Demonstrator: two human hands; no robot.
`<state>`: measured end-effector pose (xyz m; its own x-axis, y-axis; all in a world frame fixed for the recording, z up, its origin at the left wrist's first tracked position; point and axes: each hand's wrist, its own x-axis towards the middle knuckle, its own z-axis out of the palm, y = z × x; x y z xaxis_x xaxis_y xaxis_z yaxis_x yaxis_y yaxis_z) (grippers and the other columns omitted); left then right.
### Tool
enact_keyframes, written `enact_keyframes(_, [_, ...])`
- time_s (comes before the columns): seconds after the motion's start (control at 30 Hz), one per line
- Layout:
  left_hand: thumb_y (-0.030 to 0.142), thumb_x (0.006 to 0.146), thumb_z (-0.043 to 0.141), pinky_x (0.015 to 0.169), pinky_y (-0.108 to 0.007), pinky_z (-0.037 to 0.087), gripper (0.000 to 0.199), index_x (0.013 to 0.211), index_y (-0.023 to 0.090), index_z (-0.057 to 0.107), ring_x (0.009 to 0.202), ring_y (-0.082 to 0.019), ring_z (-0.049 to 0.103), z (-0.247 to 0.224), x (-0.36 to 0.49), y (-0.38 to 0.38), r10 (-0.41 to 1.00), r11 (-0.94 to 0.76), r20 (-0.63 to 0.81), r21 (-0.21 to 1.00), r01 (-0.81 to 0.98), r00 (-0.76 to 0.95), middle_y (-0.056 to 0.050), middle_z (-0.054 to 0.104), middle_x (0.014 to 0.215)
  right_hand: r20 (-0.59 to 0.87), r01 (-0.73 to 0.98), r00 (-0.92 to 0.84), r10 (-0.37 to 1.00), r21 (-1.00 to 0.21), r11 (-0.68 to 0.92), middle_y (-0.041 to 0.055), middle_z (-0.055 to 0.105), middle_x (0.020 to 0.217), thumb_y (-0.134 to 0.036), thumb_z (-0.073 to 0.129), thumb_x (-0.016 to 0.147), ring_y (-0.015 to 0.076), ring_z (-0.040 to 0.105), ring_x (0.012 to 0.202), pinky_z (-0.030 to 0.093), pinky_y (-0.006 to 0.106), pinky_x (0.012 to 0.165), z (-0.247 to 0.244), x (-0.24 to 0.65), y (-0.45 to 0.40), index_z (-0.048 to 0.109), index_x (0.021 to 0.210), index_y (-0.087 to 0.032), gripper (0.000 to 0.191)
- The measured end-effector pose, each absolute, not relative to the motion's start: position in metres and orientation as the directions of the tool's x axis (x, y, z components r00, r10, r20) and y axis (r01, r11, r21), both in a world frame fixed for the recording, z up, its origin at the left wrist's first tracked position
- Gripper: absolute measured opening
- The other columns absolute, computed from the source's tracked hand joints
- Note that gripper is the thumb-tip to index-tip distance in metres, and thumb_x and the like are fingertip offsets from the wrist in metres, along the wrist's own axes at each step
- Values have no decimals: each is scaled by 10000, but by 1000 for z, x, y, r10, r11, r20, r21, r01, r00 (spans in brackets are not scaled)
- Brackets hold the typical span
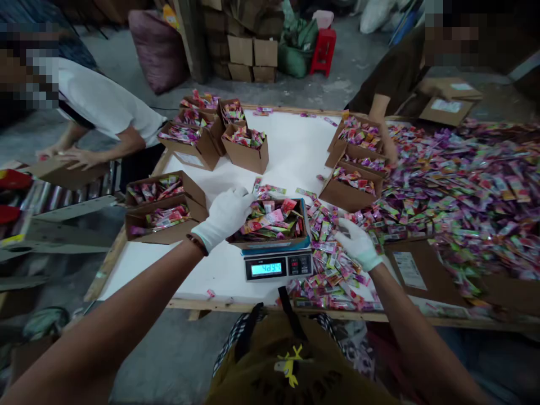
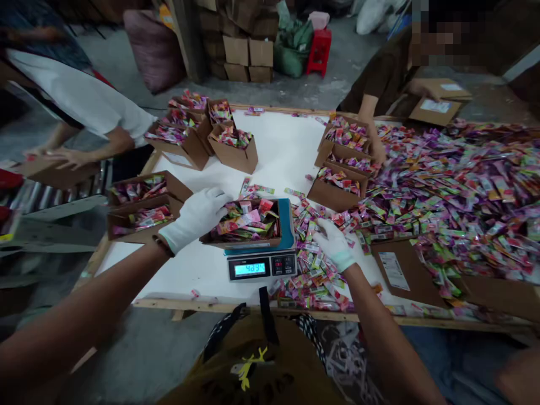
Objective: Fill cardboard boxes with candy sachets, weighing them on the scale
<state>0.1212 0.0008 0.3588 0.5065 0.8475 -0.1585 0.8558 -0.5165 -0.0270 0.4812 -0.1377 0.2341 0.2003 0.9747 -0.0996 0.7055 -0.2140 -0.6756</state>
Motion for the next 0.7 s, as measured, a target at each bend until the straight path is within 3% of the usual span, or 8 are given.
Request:
enact_keyframes(0.1, [248,1004,442,867,-412,529,359,1186,192,747,1101,-321,690,367,121,3,853,-506,-169,-27,862,494,-136,726,1177,130,550,69,989,-832,72,128,757,1268,-421,607,966,261,734,1130,581,448,1074,279,435,-102,719,1286,-198,405])
enact_keyframes(0.2, [271,1009,433,829,-399,521,354,1103,189,764,1067,-311,702,384,114,4,863,-493,-139,-23,870,485,-122,739,1144,334,512,-107,936,-789,340,103,760,1268,-345,638,961,275,705,1204,543,468,1139,314,383,-69,749,1239,-235,319])
enact_keyframes(0.27, [282,1001,441,814,-400,521,351,1042,171,771,1035,-313,708,398,112,3,867,-494,-81,4,870,492,-132,744,1109,368,510,-207,906,-750,422,112,723,1358,-323,688,922,294,651,1312,495,483,1199,325,352,-49,717,1330,-222,421])
enact_keyframes(0.4, [260,971,468,855,-396,545,322,993,169,776,975,-286,718,418,119,-4,833,-553,110,168,816,542,-124,764,1036,362,430,-329,872,-765,480,151,593,1544,-348,826,786,339,542,1452,436,504,1255,329,305,-19,533,1551,-158,841])
enact_keyframes(0.57, [259,919,612,921,-377,582,233,1099,171,732,982,-228,726,422,129,-19,833,-553,334,552,624,442,-88,783,1062,413,266,-199,889,-850,455,92,763,1243,-334,590,967,264,721,1165,581,450,1082,334,302,-13,654,1344,-194,407])
enact_keyframes(0.63, [291,920,652,856,-346,586,303,1183,146,691,941,-198,724,421,125,-21,841,-537,386,671,511,378,-95,772,1079,400,280,-66,914,-872,402,80,777,1168,-425,553,1012,253,741,1095,601,458,1038,339,322,-24,665,1284,-211,364])
enact_keyframes(0.7, [290,925,657,801,-325,563,272,1150,141,696,891,-174,702,416,117,-18,831,-555,426,680,480,357,-83,761,1044,356,364,70,932,-879,308,82,783,1104,-551,565,1008,255,750,1047,604,476,1022,345,353,-43,682,1212,-215,410])
